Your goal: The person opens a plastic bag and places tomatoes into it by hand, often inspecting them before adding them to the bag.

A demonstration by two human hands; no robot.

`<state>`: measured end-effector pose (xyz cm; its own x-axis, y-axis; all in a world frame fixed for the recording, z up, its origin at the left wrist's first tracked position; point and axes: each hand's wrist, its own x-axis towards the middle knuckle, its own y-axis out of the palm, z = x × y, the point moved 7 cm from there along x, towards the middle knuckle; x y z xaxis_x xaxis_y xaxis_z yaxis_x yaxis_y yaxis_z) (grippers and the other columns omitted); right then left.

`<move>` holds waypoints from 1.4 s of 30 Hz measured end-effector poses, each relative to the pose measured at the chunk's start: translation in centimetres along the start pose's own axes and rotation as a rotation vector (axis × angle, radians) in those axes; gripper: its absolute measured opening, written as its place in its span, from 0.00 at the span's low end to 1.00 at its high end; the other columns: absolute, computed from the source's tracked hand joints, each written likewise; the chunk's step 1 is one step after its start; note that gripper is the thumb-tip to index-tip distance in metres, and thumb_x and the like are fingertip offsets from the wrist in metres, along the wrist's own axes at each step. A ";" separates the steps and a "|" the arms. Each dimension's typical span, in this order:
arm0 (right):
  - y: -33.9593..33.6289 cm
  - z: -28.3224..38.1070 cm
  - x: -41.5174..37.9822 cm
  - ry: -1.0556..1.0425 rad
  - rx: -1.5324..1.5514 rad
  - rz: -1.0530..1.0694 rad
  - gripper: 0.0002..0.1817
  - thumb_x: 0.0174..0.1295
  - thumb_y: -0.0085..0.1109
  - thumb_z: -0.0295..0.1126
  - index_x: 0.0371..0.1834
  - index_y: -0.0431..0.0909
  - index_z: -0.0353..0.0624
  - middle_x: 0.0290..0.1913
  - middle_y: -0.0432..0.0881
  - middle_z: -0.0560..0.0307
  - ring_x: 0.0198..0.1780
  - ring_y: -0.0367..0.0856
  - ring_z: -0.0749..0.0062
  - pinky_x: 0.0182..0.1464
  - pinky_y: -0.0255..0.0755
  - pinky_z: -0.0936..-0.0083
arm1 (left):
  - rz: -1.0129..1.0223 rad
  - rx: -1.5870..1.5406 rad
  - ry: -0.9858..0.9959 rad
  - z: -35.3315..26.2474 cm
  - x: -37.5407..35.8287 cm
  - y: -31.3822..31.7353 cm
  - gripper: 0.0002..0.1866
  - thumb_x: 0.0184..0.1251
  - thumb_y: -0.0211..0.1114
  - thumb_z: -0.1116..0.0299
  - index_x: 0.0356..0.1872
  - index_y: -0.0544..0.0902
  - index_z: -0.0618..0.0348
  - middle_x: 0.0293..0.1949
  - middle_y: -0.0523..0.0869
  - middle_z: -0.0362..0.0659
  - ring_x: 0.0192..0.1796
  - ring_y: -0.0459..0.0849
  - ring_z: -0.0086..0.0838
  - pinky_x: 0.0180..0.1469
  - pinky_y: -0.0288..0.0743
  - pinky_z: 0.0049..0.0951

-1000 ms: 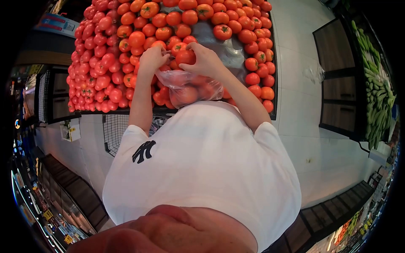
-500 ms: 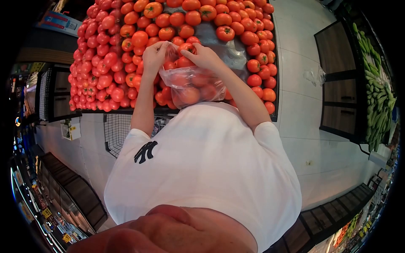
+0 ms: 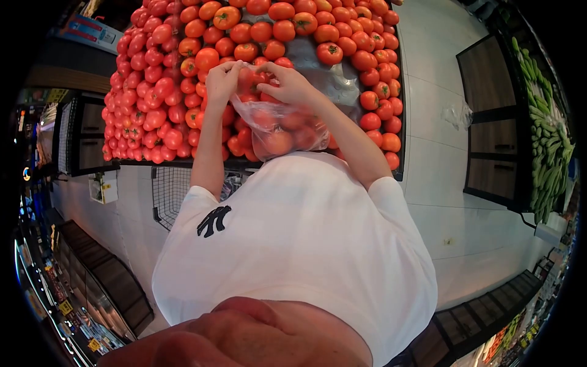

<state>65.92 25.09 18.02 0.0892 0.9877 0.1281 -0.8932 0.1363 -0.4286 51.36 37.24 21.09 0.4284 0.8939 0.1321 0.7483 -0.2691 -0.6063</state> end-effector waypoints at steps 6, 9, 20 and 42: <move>0.4 0.5 -0.7 -0.132 0.516 -0.097 0.19 0.77 0.58 0.34 0.68 0.75 0.41 0.61 0.85 0.52 0.62 0.83 0.68 0.65 0.74 0.70 | 0.050 -0.360 -0.011 1.8 0.0 0.1 0.16 0.76 0.69 0.60 0.45 0.92 0.65 0.27 0.89 0.35 0.33 0.82 0.13 0.37 0.76 0.20; -1.0 -1.8 -1.4 -0.017 0.414 -0.049 0.15 0.80 0.53 0.29 0.65 0.76 0.37 0.65 0.81 0.56 0.64 0.81 0.73 0.67 0.73 0.73 | 0.069 -0.575 0.053 0.9 -1.0 0.3 0.15 0.78 0.68 0.64 0.46 0.90 0.69 0.31 0.88 0.32 0.34 0.79 0.11 0.37 0.74 0.17; -4.7 -5.2 -6.7 0.274 -0.328 -0.143 0.20 0.71 0.61 0.47 0.36 0.84 0.39 0.33 0.86 0.42 0.37 0.85 0.44 0.42 0.78 0.56 | 0.145 -0.552 0.076 -1.6 -2.2 -0.5 0.14 0.78 0.68 0.64 0.45 0.90 0.69 0.32 0.88 0.33 0.34 0.79 0.12 0.37 0.74 0.16; -7.1 -5.7 -3.1 0.262 0.677 -0.238 0.21 0.80 0.57 0.46 0.32 0.84 0.44 0.28 0.83 0.69 0.27 0.75 0.86 0.32 0.68 0.83 | 0.540 0.502 0.240 -4.9 -8.4 -1.4 0.55 0.52 0.78 0.41 0.78 0.61 0.51 0.42 0.89 0.57 0.46 0.89 0.57 0.49 0.81 0.49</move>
<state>74.53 21.50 15.54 0.3394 0.9349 -0.1040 -0.9046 0.3547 0.2364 49.22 28.38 24.65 0.8094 0.5673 -0.1518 0.1093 -0.3995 -0.9102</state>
